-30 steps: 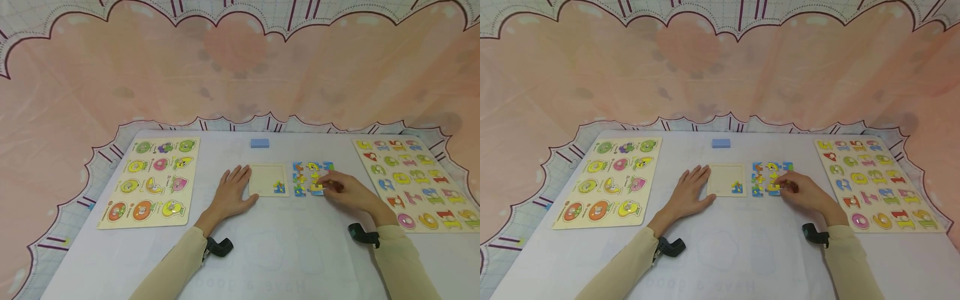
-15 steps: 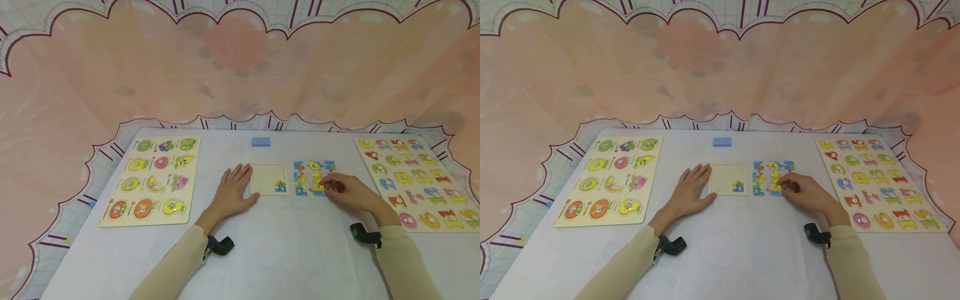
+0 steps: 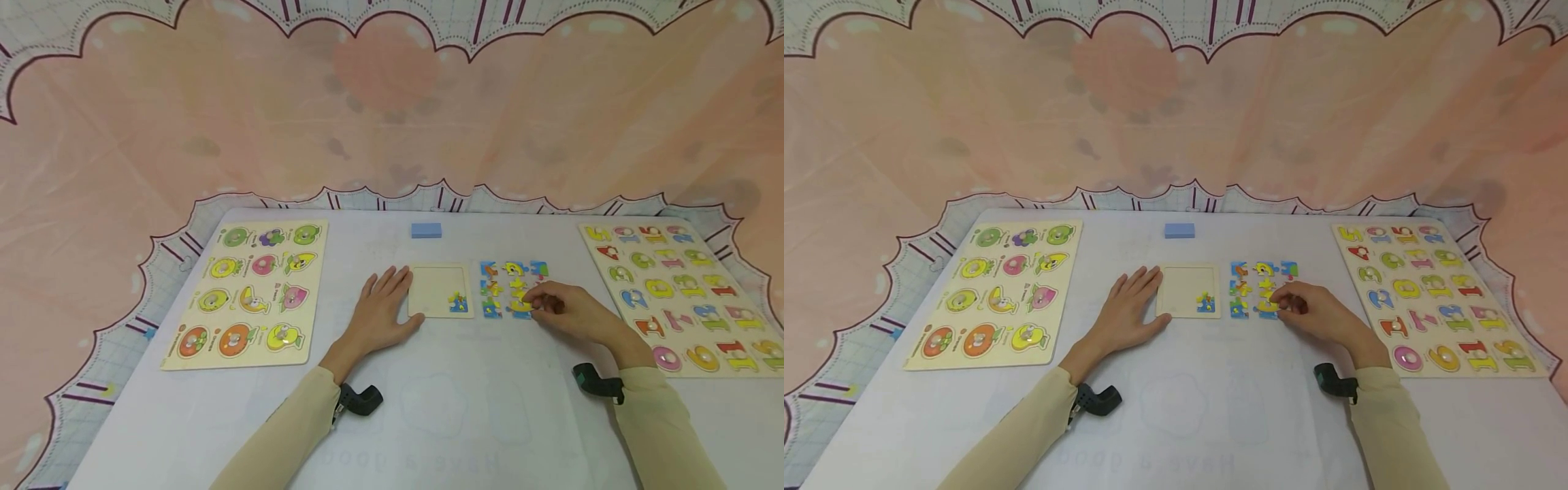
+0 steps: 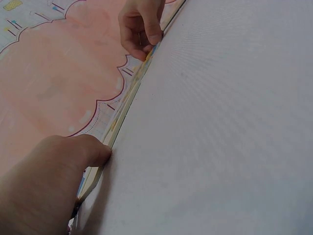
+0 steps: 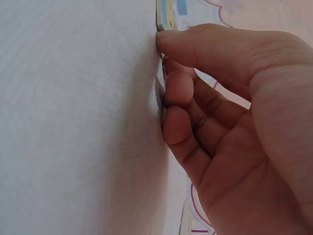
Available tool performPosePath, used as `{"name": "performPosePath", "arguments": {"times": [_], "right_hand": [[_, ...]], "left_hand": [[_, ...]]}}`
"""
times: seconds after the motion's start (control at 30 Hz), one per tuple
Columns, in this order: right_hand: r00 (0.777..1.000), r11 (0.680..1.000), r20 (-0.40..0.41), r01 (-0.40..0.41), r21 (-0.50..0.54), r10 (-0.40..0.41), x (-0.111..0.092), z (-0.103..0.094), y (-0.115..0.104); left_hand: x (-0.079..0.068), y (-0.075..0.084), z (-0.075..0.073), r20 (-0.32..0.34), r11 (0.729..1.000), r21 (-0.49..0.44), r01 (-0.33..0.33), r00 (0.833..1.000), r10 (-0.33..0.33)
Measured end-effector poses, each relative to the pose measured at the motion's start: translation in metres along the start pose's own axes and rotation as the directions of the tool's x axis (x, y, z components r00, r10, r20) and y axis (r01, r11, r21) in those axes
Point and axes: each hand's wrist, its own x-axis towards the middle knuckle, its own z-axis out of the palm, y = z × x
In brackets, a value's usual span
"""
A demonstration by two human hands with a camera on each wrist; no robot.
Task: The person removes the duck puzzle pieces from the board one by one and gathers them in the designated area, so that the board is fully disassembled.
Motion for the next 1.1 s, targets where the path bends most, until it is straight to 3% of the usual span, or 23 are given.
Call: {"name": "performPosePath", "arguments": {"times": [0.53, 0.93, 1.1], "right_hand": [[1.0, 1.0, 0.012, -0.009, -0.013, 0.009, 0.0, -0.003, -0.004], [0.991, 0.995, -0.088, 0.095, -0.039, -0.098, 0.005, 0.005, -0.01], [0.991, 0.993, -0.085, 0.1, -0.056, -0.104, 0.009, 0.011, -0.016]], "left_hand": [[0.001, -0.002, -0.001, -0.006, 1.0, 0.007, -0.004, 1.0, 0.004], [0.0, -0.001, -0.001, 0.007, 1.0, 0.012, 0.0, 1.0, 0.0], [-0.001, -0.001, 0.001, 0.005, 1.0, 0.002, -0.002, 1.0, 0.002]]}}
